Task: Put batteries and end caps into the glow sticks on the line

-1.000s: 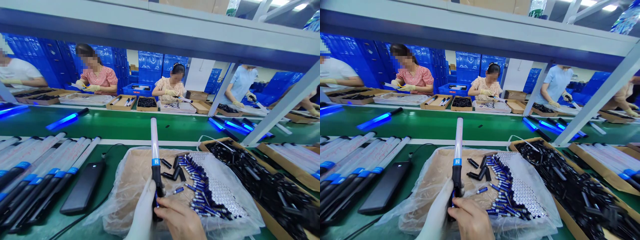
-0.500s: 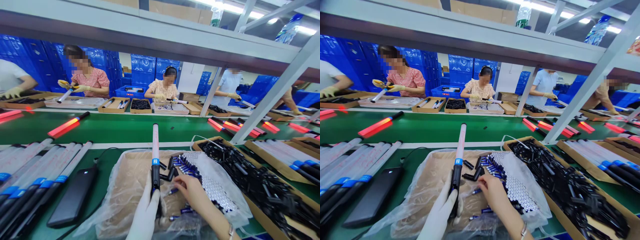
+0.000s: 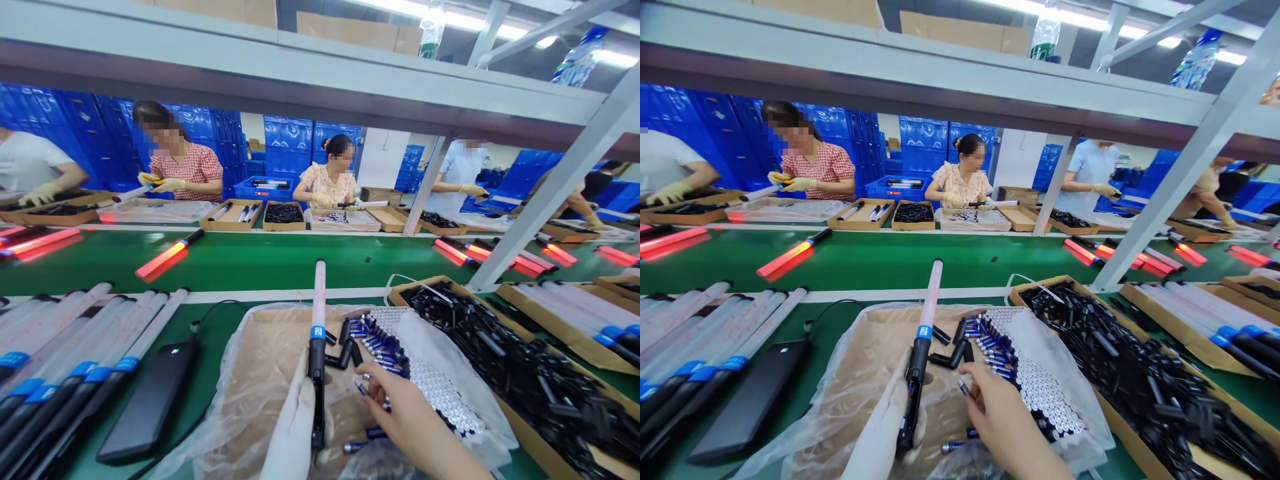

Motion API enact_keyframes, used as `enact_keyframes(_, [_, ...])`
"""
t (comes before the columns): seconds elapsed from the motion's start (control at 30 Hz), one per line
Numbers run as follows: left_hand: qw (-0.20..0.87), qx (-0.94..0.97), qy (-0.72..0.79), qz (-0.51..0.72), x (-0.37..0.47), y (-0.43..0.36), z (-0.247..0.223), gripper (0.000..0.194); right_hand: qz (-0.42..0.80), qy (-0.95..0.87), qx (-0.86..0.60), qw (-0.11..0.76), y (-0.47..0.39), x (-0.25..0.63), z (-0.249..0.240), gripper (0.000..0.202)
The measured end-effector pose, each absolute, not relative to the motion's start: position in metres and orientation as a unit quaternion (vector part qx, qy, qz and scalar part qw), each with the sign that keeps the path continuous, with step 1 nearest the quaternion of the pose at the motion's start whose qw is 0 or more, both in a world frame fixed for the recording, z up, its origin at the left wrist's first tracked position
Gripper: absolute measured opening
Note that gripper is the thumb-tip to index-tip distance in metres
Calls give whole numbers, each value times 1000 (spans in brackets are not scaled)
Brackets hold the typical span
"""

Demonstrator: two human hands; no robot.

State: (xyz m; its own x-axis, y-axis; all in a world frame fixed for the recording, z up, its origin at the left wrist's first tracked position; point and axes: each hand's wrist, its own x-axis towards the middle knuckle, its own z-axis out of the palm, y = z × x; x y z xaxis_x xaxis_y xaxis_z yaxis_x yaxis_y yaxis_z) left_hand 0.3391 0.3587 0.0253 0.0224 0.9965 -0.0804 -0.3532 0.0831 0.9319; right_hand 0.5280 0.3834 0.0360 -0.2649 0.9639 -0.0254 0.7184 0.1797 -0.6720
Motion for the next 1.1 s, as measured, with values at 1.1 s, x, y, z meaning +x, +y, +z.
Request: enact_keyframes(1.1, [699,340,376,505,337,359,25,40,188,-738,-625,168,414,542,23,45])
